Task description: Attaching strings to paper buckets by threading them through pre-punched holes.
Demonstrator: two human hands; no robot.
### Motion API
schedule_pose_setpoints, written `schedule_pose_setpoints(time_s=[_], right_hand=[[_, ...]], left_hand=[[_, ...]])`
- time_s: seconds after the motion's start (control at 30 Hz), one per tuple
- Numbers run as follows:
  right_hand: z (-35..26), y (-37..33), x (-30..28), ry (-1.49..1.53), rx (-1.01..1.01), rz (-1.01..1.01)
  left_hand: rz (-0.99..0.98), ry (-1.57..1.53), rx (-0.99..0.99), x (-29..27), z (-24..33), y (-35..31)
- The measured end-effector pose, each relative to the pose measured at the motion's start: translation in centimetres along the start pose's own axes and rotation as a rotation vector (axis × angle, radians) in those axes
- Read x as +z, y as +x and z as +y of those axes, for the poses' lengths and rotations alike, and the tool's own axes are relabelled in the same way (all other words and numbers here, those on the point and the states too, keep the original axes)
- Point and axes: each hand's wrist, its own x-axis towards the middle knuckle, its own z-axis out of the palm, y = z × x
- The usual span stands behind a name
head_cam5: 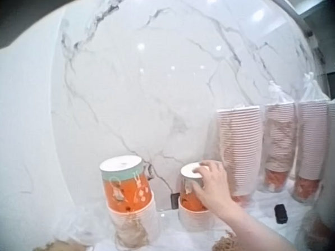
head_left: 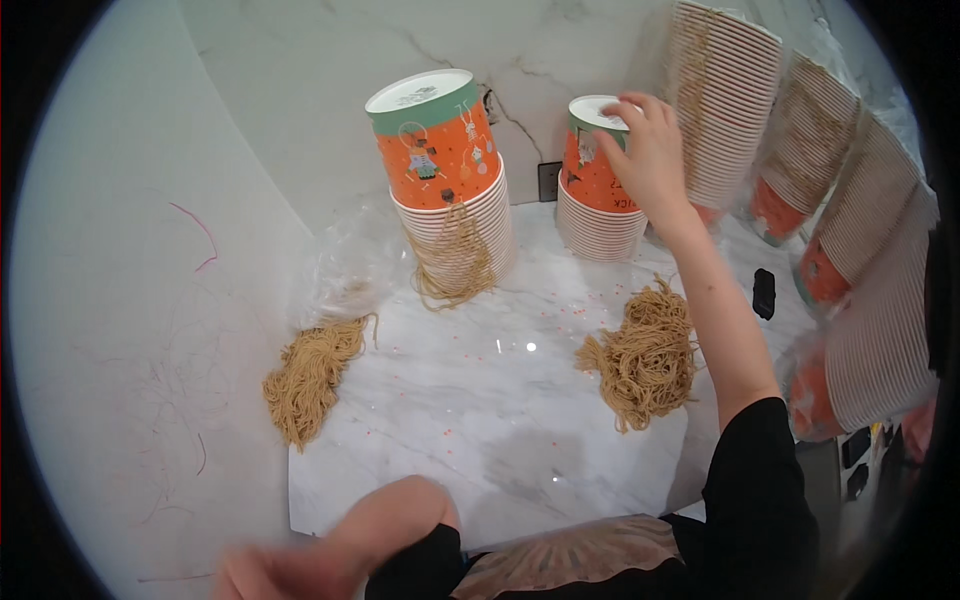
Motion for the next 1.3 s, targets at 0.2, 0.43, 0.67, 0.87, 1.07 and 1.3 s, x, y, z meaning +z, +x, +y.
schedule_pose_setpoints(time_s=[0.2, 0.43, 0.67, 0.87, 1.07, 1.3], right_hand=[[3.2, -1.8, -1.2, 0.071, 0.155, -0.148], [4.8, 0.5, -0.6, 0.421, 0.313, -0.323], [5.7, 2.1, 2.3, 0.403, 0.289, -0.244], [4.2, 3.6, 1.8, 0.523, 0.477, -0.297], [4.9, 5.7, 0.2, 0.561, 0.392, -0.213], [2.3, 8.3, -4.7, 0.512, 0.073, 0.087]], left_hand=[[-0.315, -0.146, -0.020, 3.7, 0.3, 0.0], [-0.465, -0.620, -0.123, 3.2, 0.1, -0.5], [-0.621, -0.701, -0.157, 2.5, -0.5, 0.5], [-0.644, -0.667, -0.177, 1.4, -0.6, 0.4], [-0.662, -0.667, -0.198, 1.3, -1.4, 0.3], [-0.521, -0.530, 0.024, 1.6, -1.1, -0.7]])
